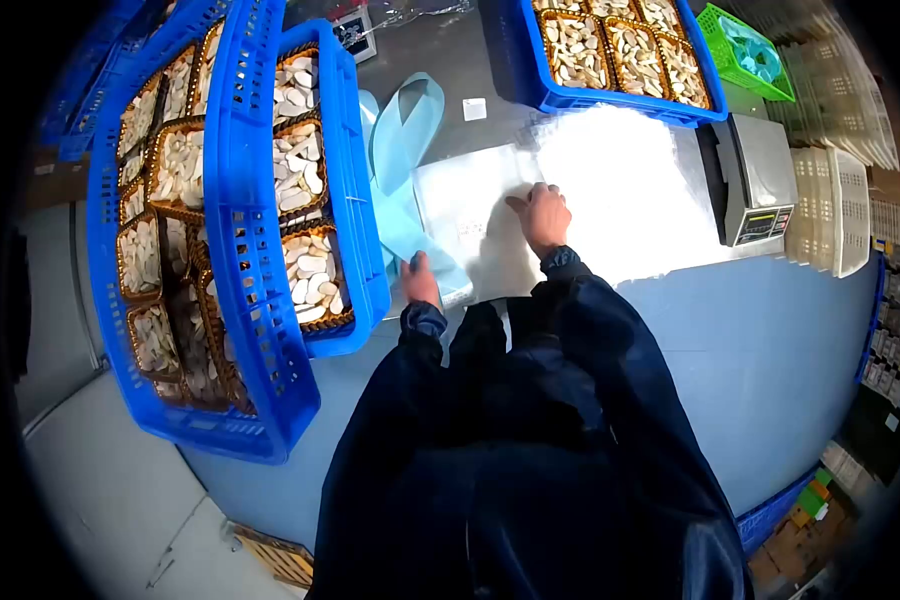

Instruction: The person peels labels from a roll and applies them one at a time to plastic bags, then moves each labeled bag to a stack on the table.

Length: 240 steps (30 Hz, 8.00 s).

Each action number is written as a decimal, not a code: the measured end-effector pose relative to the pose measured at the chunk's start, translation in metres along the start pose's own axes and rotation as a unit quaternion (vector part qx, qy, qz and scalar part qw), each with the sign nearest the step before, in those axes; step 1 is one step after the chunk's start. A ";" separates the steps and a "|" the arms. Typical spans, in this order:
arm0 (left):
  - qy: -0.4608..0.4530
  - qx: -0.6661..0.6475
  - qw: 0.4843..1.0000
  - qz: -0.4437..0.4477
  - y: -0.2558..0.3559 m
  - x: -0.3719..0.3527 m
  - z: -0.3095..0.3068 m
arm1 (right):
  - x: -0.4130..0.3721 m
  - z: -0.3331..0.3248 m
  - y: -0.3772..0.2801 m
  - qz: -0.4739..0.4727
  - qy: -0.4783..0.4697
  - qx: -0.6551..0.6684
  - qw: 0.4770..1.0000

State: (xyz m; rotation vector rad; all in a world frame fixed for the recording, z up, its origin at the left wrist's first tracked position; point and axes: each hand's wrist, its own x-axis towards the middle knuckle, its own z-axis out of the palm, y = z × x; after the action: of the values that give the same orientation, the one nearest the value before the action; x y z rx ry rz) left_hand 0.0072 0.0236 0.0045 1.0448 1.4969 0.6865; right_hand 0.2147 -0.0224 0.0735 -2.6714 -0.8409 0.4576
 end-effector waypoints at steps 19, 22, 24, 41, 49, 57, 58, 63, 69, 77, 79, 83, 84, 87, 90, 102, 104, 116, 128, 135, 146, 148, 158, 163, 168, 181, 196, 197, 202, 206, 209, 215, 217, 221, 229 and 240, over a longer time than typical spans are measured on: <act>0.016 -0.077 0.997 0.000 0.021 -0.003 -0.008 | 0.032 -0.100 0.118 -0.062 0.209 -0.073 0.973; -0.012 -0.058 0.998 -0.003 0.033 -0.008 -0.007 | -0.009 -0.054 0.069 -0.169 0.058 0.232 0.956; -0.012 0.000 0.999 -0.040 0.047 -0.010 -0.006 | -0.064 -0.038 0.009 -0.249 -0.213 0.348 0.879; -0.147 -0.064 0.986 -0.055 0.039 -0.005 -0.023 | -0.107 0.016 -0.028 -0.088 -0.244 0.501 0.826; -0.056 -0.032 0.998 -0.013 0.013 0.003 -0.024 | -0.077 0.003 -0.015 0.011 -0.141 0.559 0.817; -0.087 -0.088 0.992 -0.036 0.016 -0.012 0.010 | -0.018 0.011 0.005 -0.032 -0.101 0.342 0.934; -0.089 -0.088 0.991 -0.036 0.010 -0.011 0.014 | -0.017 0.011 0.004 -0.031 -0.099 0.342 0.934; -0.071 -0.051 0.994 -0.062 0.008 -0.011 0.016 | -0.014 0.018 0.006 -0.045 -0.088 0.279 0.955; -0.061 -0.072 0.992 -0.080 0.014 -0.012 0.018 | -0.024 0.013 -0.004 -0.052 -0.059 0.208 0.975; -0.041 -0.009 0.998 -0.054 0.012 -0.008 0.021 | -0.057 0.014 -0.031 -0.055 0.119 0.147 0.981; -0.028 -0.032 0.999 -0.027 0.002 -0.006 0.022 | -0.064 0.014 -0.035 -0.042 0.042 0.309 0.949; -0.066 -0.044 0.995 -0.054 0.004 -0.001 0.021 | -0.029 0.030 -0.008 0.008 -0.136 0.575 0.807; -0.052 -0.046 0.997 -0.044 0.001 -0.004 0.020 | -0.014 0.041 0.007 -0.033 -0.031 0.539 0.841; -0.088 -0.057 0.992 -0.064 0.006 -0.001 0.021 | -0.010 0.007 0.000 -0.115 0.079 0.238 0.961; -0.092 -0.087 0.985 -0.115 0.004 0.002 0.016 | -0.013 -0.002 0.001 -0.075 0.079 0.096 0.989; -0.101 -0.157 0.974 -0.126 -0.010 0.007 0.009 | 0.002 -0.007 0.025 0.016 0.078 0.099 0.992; -0.146 -0.176 0.962 -0.151 -0.004 0.006 0.003 | -0.002 -0.011 0.024 -0.020 0.112 0.093 0.989; -0.180 -0.221 0.945 -0.160 0.002 0.008 -0.014 | -0.013 -0.068 0.028 -0.098 0.212 0.175 0.956; -0.010 0.102 0.994 0.043 0.031 0.004 -0.002 | -0.074 -0.047 -0.003 -0.323 -0.114 0.235 0.909; -0.014 0.128 0.992 0.012 0.011 0.010 -0.014 | -0.041 -0.054 0.033 -0.173 0.197 0.086 0.961; -0.085 0.035 0.995 -0.026 -0.003 0.008 0.006 | 0.000 -0.035 0.038 0.045 0.010 0.120 0.992; -0.086 0.007 0.995 -0.055 -0.005 0.009 0.006 | 0.000 -0.038 0.051 -0.012 0.042 0.161 0.986; -0.056 0.007 0.998 -0.017 0.025 0.001 0.000 | -0.027 -0.102 0.082 -0.187 0.211 -0.031 0.959; -0.087 -0.036 0.992 -0.087 0.010 0.018 -0.003 | -0.103 -0.027 -0.009 -0.270 -0.256 0.407 0.834; -0.111 -0.162 0.962 -0.191 0.052 -0.001 -0.015 | -0.113 0.012 -0.017 -0.118 -0.226 0.478 0.840; 0.004 0.086 0.996 -0.024 0.003 0.014 -0.017 | -0.071 0.009 0.004 0.018 -0.082 0.497 0.863; -0.076 -0.023 0.996 -0.031 -0.009 0.003 0.008 | -0.018 0.020 0.005 -0.058 -0.082 0.295 0.950; -0.080 -0.023 0.996 -0.027 -0.009 0.004 0.008 | -0.018 0.020 0.005 -0.057 -0.082 0.294 0.951; -0.077 -0.016 0.996 -0.033 -0.019 0.008 0.009 | -0.024 0.017 -0.002 -0.070 -0.041 0.210 0.974; -0.066 0.047 0.997 0.002 -0.013 0.005 0.009 | -0.037 0.013 -0.011 -0.109 -0.034 0.131 0.985; -0.040 0.092 0.995 -0.017 -0.017 0.006 0.012 | -0.052 0.012 -0.022 -0.148 0.086 0.103 0.980; -0.034 0.129 0.991 -0.007 -0.019 0.008 0.012 | -0.042 0.047 -0.001 -0.040 -0.116 0.510 0.851; -0.045 0.088 0.995 -0.016 0.004 0.001 0.012 | -0.007 0.035 0.013 -0.121 0.005 0.419 0.900; -0.039 0.087 0.995 -0.032 -0.032 0.011 0.013 | -0.010 0.000 0.003 -0.129 0.139 0.120 0.975; -0.076 0.015 0.992 -0.098 -0.001 0.005 0.009 | 0.013 -0.008 0.020 0.067 0.031 0.133 0.988; -0.039 0.072 0.996 0.019 -0.013 0.014 0.002 | 0.001 -0.012 0.023 -0.035 0.084 0.084 0.992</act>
State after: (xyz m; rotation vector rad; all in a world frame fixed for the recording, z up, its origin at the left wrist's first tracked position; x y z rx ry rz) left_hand 0.0061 0.0308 -0.0134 1.1982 1.4792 0.5641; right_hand 0.2318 -0.0420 0.0750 -2.4769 -0.8045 0.2697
